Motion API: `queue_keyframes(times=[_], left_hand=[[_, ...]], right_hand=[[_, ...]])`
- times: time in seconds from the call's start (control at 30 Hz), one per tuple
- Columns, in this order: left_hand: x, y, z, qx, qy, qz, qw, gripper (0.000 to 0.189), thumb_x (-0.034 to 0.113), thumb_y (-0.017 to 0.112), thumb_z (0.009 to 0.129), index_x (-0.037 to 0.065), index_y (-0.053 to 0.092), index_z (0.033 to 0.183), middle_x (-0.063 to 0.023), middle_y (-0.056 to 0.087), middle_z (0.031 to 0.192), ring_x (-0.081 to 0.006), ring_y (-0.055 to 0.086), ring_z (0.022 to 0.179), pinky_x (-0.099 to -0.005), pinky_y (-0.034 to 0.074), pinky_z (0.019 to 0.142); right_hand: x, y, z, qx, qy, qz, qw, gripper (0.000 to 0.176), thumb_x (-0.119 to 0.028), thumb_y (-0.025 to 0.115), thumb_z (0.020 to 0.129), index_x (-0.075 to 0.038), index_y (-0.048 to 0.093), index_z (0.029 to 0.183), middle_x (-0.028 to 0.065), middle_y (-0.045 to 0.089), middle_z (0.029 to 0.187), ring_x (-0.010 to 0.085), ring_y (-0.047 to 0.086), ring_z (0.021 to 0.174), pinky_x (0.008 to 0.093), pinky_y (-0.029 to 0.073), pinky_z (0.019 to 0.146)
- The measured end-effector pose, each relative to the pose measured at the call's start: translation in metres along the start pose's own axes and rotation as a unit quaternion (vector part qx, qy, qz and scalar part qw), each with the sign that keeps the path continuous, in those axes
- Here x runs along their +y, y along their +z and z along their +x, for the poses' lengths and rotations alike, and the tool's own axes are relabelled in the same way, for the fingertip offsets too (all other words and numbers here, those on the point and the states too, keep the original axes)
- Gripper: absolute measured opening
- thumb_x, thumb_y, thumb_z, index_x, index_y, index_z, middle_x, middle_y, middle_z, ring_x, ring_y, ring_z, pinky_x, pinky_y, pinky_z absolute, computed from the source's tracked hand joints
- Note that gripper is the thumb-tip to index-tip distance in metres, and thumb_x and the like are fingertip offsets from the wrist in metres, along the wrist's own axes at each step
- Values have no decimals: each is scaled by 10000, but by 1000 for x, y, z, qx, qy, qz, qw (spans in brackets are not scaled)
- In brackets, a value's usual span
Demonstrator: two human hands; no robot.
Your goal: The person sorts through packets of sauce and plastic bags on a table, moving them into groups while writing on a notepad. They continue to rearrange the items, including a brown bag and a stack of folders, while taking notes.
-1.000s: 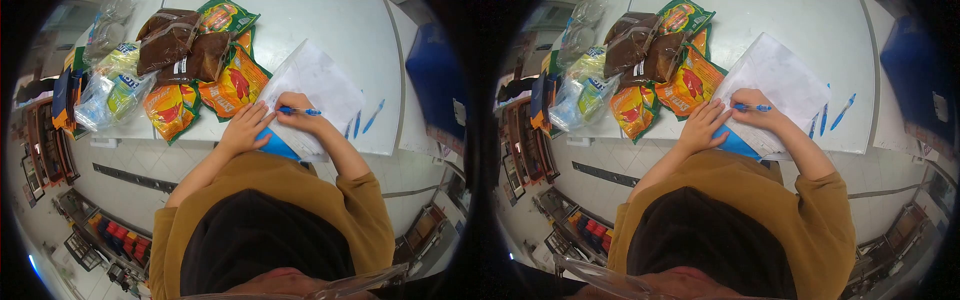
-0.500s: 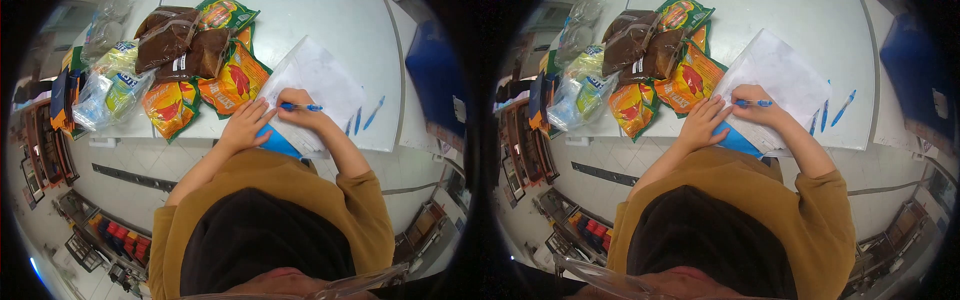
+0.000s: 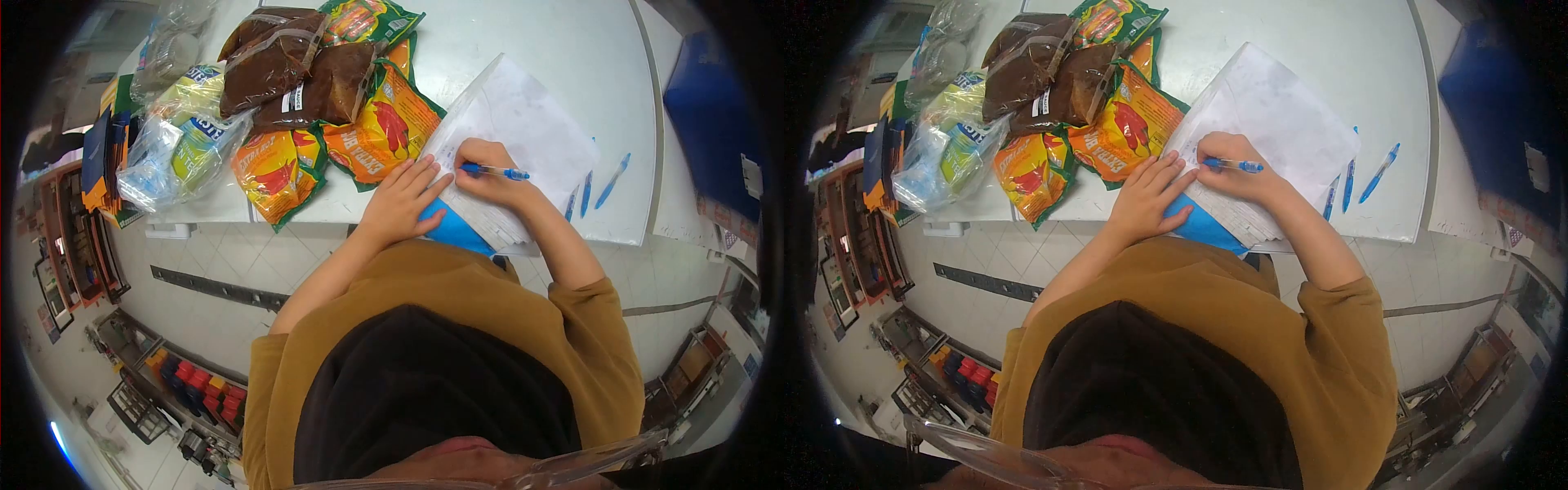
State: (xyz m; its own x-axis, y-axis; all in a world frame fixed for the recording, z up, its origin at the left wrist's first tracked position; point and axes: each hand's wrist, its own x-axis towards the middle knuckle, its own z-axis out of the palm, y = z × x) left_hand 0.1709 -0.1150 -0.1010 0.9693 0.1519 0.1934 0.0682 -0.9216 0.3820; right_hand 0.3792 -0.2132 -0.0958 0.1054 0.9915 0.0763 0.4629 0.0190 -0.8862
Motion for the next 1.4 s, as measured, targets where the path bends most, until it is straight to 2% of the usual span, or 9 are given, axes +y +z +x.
queue_keyframes(times=[0.43,0.53,1.13,1.4], left_hand=[[0,-1,1,10,0,0,1000,554,364,656,810,141,573,1310,-106,572,1265,-264,474,1295,-439,336,1093],[0,-1,2,6,1,2,1000,554,364,656,809,139,573,1309,-107,572,1264,-264,477,1292,-438,338,1092],[1,-1,1,3,-3,0,1000,542,357,630,826,135,563,1317,-110,561,1295,-255,449,1320,-428,317,1115],[0,0,1,12,-2,-1,1000,559,354,661,802,150,570,1315,-101,565,1274,-259,482,1286,-439,340,1088]], right_hand=[[2,1,0,26,-18,14,999,123,-48,678,719,-18,573,777,140,590,741,305,595,699,364,476,621],[4,1,0,23,-28,-6,999,108,-41,660,713,-7,578,773,130,582,752,267,583,681,337,472,622],[0,1,1,42,-39,-13,998,124,-26,658,687,-13,551,748,136,554,727,291,572,668,342,459,601],[4,3,-3,96,-48,-20,994,106,-10,649,689,-7,560,746,130,565,735,281,582,686,343,469,617]])
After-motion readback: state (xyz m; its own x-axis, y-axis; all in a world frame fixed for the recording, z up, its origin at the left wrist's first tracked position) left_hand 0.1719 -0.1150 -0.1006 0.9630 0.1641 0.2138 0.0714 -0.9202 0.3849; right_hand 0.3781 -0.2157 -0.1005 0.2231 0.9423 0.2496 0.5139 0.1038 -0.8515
